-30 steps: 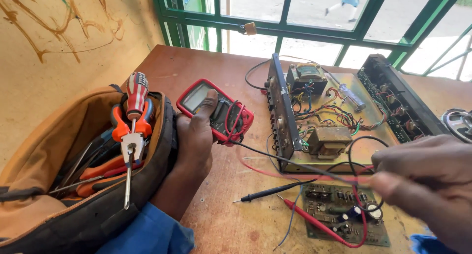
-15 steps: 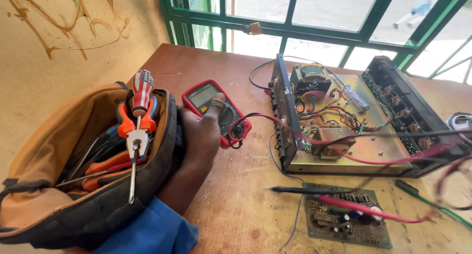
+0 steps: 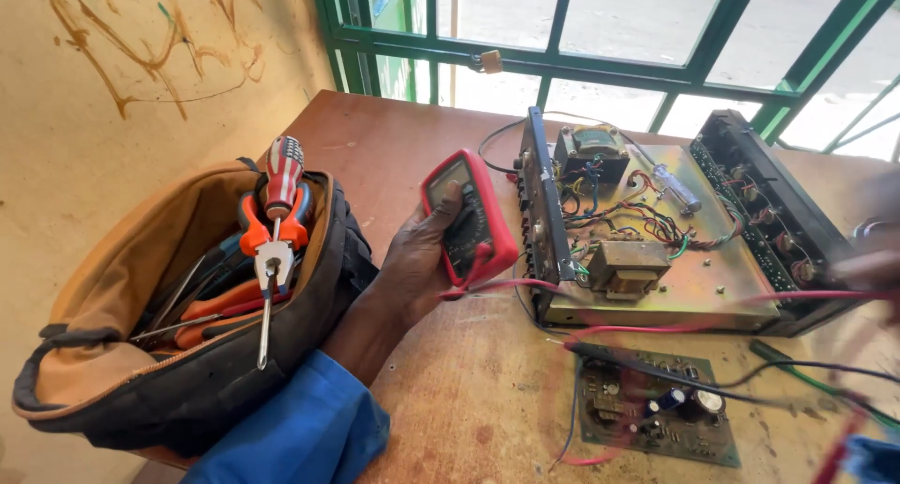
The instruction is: Testing components on a circuit board using a digital multimeter as part of an electronics repair.
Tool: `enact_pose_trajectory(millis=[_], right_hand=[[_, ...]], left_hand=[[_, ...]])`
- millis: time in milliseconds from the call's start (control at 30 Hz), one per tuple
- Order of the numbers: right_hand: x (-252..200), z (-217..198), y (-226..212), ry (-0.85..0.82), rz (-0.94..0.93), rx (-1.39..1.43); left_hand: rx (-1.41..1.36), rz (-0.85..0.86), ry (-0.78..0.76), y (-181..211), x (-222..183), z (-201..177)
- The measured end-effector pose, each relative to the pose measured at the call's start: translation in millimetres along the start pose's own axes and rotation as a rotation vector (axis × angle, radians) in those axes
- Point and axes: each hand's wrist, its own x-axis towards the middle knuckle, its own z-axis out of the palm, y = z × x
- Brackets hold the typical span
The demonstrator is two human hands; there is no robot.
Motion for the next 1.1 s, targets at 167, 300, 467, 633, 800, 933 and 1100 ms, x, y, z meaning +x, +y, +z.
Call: enact_pose_trajectory(millis=[167,300,467,633,800,933,1100], right_hand=[[40.9,248.3,-197.2,0.098,0.753,-0.203],[53.2,280.7,-142.6,-0.290,0.384,-0.788],[48.8,293.4,-128.6,-0.289,-0.059,-0.849],[40.6,286.8,-120.4,-0.341,-0.214,-0.767],[39.3,281.1,-121.2,-0.328,-0.187,-0.726],[35.7,280.7,-122.7,-0.335,-0.271,-0.722],[29.3,295.7,-126.7,-0.222,-0.311,-0.821]], left_hand=[[-0.196,-0.219,-0.238,5.8,-18.3,7.8],[-0.044,-0.160,-0.310,9.3,-30.4,9.1],[-0.008,-0.149,-0.330,21.0,-46.2,20.7],[0.036,-0.288,-0.272,19.7,-47.4,13.5],[-0.023,-0.294,-0.446,13.3,-46.5,11.4],[-0.009,-0.314,-0.490,7.1,-41.9,10.1],[0.058,-0.255,-0.366,4.8,-35.8,5.9]])
